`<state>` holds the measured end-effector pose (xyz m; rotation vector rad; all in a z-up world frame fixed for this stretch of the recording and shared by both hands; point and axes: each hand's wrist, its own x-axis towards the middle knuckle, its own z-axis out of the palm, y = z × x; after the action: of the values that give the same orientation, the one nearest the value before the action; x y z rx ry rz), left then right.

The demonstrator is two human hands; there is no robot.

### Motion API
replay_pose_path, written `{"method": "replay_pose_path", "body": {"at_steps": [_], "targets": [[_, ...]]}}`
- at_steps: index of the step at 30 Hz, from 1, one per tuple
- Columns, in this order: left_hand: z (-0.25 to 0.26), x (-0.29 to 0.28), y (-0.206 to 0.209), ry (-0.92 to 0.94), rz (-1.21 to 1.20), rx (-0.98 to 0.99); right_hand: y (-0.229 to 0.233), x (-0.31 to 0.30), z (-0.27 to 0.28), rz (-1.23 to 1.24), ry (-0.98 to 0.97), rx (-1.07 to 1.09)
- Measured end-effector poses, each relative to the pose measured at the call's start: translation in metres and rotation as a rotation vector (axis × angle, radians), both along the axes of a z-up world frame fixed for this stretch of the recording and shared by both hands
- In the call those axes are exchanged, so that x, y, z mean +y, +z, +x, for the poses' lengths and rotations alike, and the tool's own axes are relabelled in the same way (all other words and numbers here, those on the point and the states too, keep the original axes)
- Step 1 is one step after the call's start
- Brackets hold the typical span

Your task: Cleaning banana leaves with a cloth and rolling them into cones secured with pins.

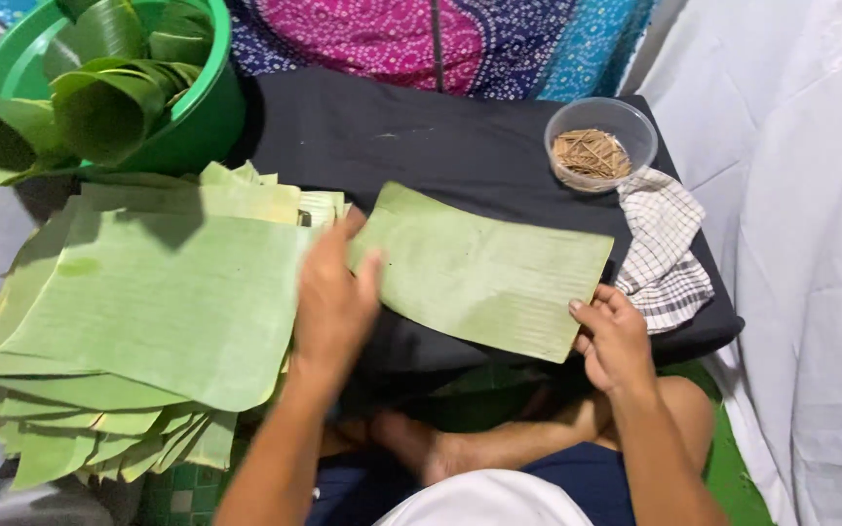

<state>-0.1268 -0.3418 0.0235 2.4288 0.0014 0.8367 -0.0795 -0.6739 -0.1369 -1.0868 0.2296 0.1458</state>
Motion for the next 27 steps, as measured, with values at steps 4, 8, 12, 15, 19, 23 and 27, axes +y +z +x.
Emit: {"method": "replay_pose_path", "body": {"at_steps": [4,8,12,15,19,23,27], "targets": [[-0.037,-0.068,-0.044,-0.215,-0.210,0.229,0.003,0.015,-0.022,0.037,-0.103,0.096],[-0.042,-0.106,-0.053,-0.300,-0.352,0.368,0.005,0.033,-0.038,0.179,-0.165,0.020],[-0.043,-0.124,-0.070,-0.109,-0.661,0.364,0.006,0.046,-0.048,0.388,-0.249,0.012],[-0.054,-0.129,-0.148,-0.034,-0.930,0.311,0.028,0.053,-0.050,0.469,-0.257,0.012],[-0.057,-0.136,-0.144,-0.204,-1.381,0.309,-0.022,0.059,-0.069,0.505,-0.277,0.031],[-0.043,-0.116,-0.114,-0.226,-1.519,0.276,0.001,0.069,-0.080,0.562,0.124,0.162],[-0.038,-0.065,-0.117,-0.082,-1.473,0.226,0.021,0.052,-0.075,0.471,0.159,0.322]]}}
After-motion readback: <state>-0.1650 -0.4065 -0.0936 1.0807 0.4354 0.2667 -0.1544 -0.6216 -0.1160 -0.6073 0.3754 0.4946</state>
